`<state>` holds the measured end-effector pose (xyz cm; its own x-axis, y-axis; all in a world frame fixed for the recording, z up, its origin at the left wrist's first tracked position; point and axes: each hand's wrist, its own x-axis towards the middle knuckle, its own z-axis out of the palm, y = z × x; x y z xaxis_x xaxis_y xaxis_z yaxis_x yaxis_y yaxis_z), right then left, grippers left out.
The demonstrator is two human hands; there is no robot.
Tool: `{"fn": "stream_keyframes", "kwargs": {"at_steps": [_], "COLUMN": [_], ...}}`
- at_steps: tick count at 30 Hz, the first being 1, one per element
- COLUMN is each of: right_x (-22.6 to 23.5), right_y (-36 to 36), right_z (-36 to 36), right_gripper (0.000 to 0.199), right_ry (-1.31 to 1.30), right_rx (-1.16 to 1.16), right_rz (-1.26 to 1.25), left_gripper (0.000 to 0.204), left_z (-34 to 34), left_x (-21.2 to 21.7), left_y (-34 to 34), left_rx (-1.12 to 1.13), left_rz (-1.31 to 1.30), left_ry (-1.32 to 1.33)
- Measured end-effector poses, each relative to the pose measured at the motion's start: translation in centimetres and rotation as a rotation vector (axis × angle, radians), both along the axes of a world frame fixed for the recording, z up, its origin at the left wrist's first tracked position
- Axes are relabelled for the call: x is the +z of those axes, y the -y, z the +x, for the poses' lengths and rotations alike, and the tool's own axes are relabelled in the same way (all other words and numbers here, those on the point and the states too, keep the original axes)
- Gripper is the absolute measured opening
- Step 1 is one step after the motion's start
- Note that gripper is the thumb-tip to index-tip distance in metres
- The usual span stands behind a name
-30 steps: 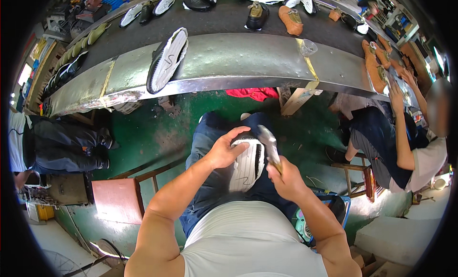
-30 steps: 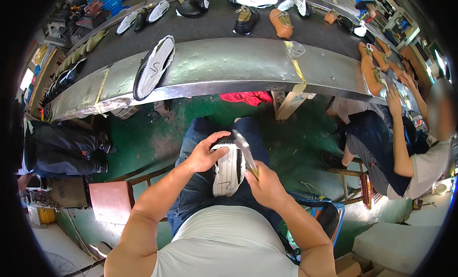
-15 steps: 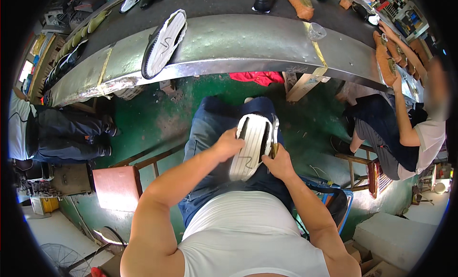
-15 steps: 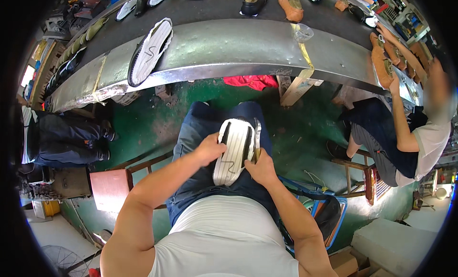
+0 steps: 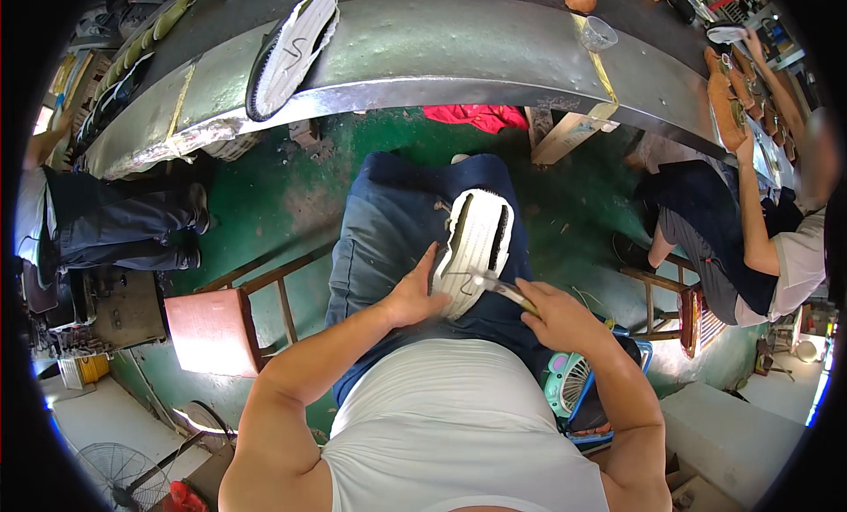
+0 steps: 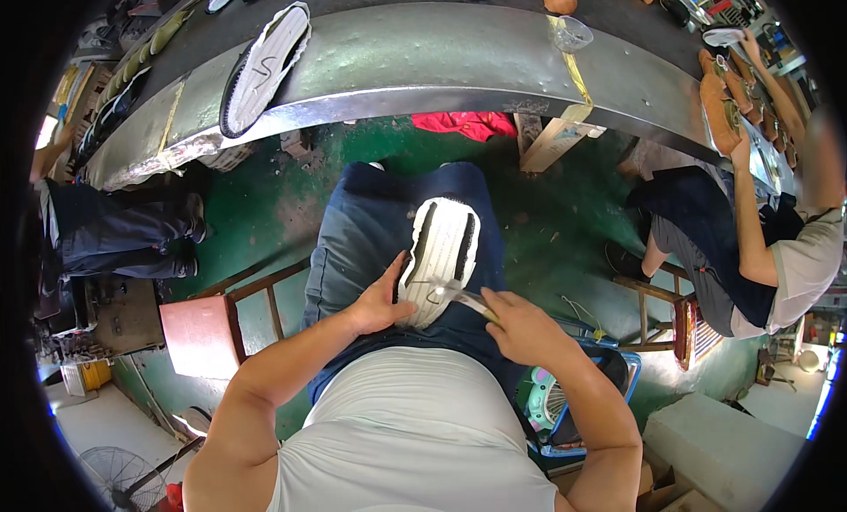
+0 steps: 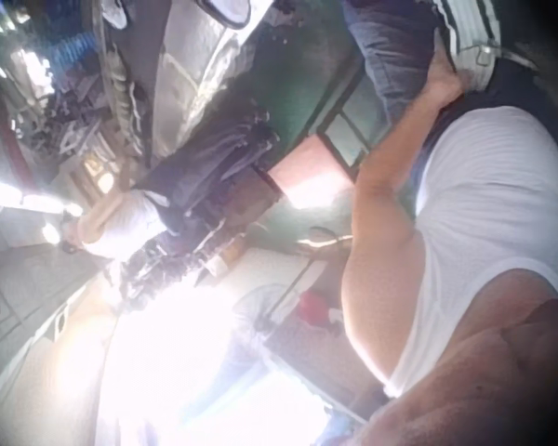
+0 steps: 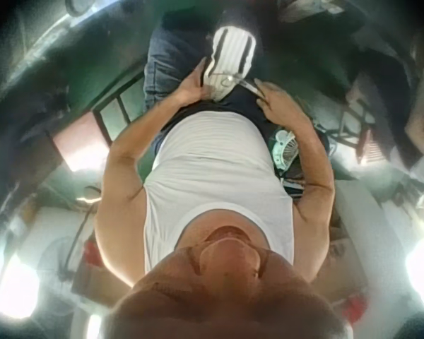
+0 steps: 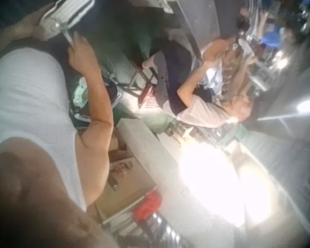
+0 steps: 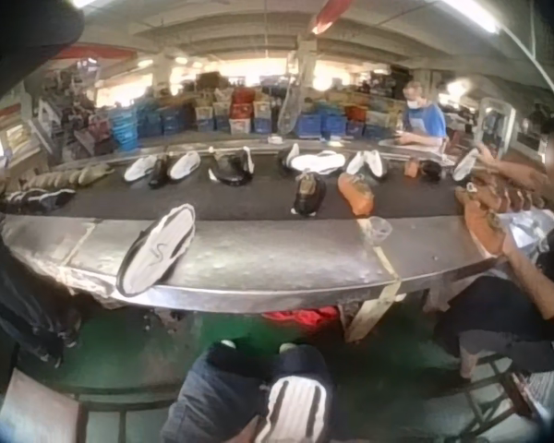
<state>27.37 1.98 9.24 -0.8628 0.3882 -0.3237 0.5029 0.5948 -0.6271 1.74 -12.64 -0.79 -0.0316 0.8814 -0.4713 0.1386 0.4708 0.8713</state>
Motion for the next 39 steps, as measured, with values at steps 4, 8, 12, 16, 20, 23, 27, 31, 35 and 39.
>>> {"fn": "stream_keyframes", "kwargs": {"at_steps": [4,8,12,16,20,23,27,31,35,39], "right_x": [0.6,2.2,-3.3,-3.3,-1.7,-1.2,-3.7,-5.2,-1.7,-0.7], "right_y": [0.5,-0.1,2.3,3.4,1.3,0.4,0.1,-1.1,-4.8,-3.6], "right_z": [-3.2,-5.5,-3.8,-3.3,-2.4,-4.7,-4.1,-1.8,-1.6,-4.2], "right_gripper": [0.05,0.035,0.022,0.038,0.058,0.054,0.038,0.027,0.024,0.029], "right_ry": [-0.053,0.33,0.052,0.008,0.014,0.016,0.103,0.047,0.226,-0.093], "right_rx": [0.125,0.308,0.109,-0.007,0.077,0.055,-0.12,-0.177,-0.189,-0.313], "right_rz": [0.187,0.258,0.13,-0.039,0.227,0.438,0.37,0.216,-0.272,-0.085], "left_gripper": [0.105,0.084,0.063,0.057,0.051,0.05,0.056,0.055,0.055,0.055], "left_z": [1.2,1.3,2.9,2.7,1.9,2.6,1.9,0.7,-0.3,0.0], "left_x": [-0.3,-0.1,-0.4,-2.6,-2.0,-2.6,-2.2,0.1,1.6,2.8], "left_y": [0.2,-0.1,-1.7,-2.0,-2.2,-1.9,-2.5,-3.5,-4.6,-5.4], "left_rx": [0.008,0.215,0.625,0.58,0.435,0.309,0.045,-0.24,-0.317,-0.356], "left_rz": [0.045,0.093,-0.052,-0.023,0.096,0.291,0.444,0.39,0.198,0.216], "left_ry": [-0.045,0.595,0.56,-0.063,-0.302,-0.479,-0.667,-0.795,-0.695,-0.727]}}
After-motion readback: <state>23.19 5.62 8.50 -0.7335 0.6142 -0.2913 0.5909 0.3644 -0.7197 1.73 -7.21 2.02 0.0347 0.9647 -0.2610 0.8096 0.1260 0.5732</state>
